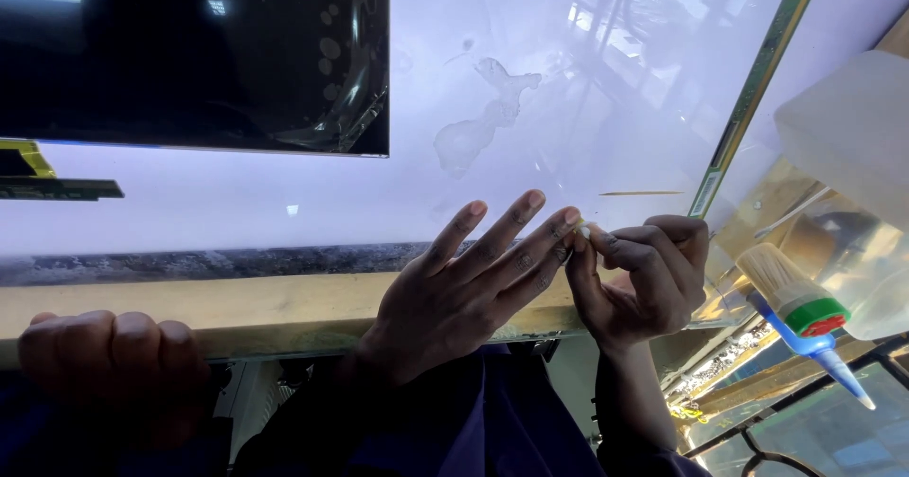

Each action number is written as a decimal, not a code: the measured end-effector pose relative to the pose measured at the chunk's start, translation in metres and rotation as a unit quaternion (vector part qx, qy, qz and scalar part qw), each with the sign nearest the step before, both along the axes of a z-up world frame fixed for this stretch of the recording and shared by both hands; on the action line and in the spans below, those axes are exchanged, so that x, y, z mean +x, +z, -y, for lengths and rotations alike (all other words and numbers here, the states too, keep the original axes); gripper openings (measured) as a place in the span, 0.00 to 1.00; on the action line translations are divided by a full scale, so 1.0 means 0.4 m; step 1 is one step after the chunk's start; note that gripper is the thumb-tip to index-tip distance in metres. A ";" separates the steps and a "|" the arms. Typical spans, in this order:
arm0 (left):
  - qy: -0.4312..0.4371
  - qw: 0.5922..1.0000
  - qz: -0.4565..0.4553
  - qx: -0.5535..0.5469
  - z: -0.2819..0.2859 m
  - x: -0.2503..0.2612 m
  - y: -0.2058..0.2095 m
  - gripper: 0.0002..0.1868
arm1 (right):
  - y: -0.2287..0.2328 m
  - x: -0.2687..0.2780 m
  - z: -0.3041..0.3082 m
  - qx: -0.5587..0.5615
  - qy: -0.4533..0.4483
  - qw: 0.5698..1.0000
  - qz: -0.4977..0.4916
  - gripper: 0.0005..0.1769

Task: Inspecting and repairing television screen components, specifically the chip-on-film (COF) connectors using a heat gun.

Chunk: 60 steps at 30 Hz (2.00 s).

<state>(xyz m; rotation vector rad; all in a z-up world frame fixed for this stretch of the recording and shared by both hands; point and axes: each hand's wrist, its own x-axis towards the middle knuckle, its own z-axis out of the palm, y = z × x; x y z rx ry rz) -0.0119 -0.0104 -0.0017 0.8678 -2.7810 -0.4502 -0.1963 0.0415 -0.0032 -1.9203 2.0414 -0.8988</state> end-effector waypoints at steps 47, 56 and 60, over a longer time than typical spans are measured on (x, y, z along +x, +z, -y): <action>0.067 0.980 -0.182 0.053 0.000 0.011 0.009 0.12 | -0.003 0.008 -0.007 -0.039 0.116 0.990 -0.069 0.05; 0.072 0.979 -0.181 0.056 -0.002 0.016 0.012 0.11 | -0.005 0.013 -0.012 -0.032 0.079 0.994 -0.072 0.04; 0.077 0.977 -0.188 0.059 -0.001 0.016 0.011 0.10 | -0.002 0.012 -0.011 -0.040 0.114 0.991 -0.062 0.03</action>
